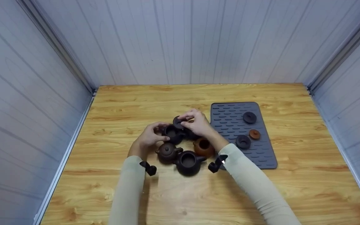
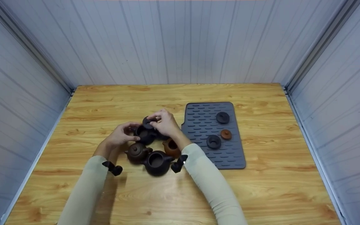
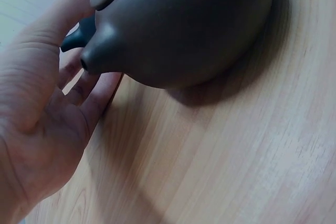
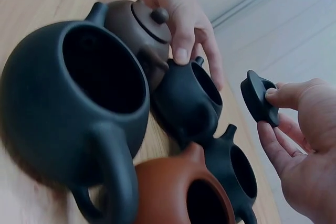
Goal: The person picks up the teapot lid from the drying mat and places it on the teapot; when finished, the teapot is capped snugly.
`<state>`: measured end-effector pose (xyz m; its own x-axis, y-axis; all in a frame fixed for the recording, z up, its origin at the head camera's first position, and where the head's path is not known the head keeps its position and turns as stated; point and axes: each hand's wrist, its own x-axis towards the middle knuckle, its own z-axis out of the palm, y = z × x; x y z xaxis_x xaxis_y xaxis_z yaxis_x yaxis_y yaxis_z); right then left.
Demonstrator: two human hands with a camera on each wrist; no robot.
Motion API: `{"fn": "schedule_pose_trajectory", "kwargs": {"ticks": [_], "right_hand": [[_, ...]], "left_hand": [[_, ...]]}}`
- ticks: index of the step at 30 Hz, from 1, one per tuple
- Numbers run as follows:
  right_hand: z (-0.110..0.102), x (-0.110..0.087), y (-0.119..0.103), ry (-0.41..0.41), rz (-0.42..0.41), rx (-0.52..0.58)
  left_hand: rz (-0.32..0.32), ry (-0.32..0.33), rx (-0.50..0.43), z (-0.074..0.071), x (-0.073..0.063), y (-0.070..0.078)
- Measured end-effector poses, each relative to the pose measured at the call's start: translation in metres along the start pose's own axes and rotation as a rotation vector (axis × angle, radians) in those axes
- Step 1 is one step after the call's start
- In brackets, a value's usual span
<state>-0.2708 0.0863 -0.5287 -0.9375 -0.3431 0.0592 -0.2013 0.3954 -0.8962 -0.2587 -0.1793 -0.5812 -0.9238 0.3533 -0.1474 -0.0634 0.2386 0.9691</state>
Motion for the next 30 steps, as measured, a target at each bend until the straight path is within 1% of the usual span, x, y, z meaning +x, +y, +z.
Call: {"fn": "schedule_pose_trajectory", "kwargs": {"ticks": [4, 9, 13, 17, 20, 24, 30], "right_hand": [[0.009, 0.001, -0.003, -0.022, -0.007, -0.011], [0.015, -0.001, -0.004, -0.010, -0.007, -0.011], [0.020, -0.001, -0.001, -0.013, -0.017, 0.006], [0.027, -0.001, 0.004, -0.019, -0.015, 0.023], [0.031, -0.001, 0.007, -0.007, -0.001, 0.026], [0.036, -0.001, 0.009, 0.000, 0.002, 0.022], [0.039, 0.001, 0.011, -0.017, -0.019, -0.008]], "left_hand": [[-0.024, 0.007, -0.006, 0.000, -0.002, -0.001], [-0.030, -0.002, 0.002, 0.002, 0.000, -0.002], [-0.037, 0.007, -0.009, 0.003, 0.001, -0.001], [-0.063, 0.017, -0.023, 0.003, 0.000, -0.001], [-0.065, 0.015, -0.006, 0.002, -0.001, 0.000], [-0.043, 0.012, 0.030, 0.002, -0.001, -0.001], [-0.053, 0.010, 0.016, 0.001, -0.001, -0.001]]}}
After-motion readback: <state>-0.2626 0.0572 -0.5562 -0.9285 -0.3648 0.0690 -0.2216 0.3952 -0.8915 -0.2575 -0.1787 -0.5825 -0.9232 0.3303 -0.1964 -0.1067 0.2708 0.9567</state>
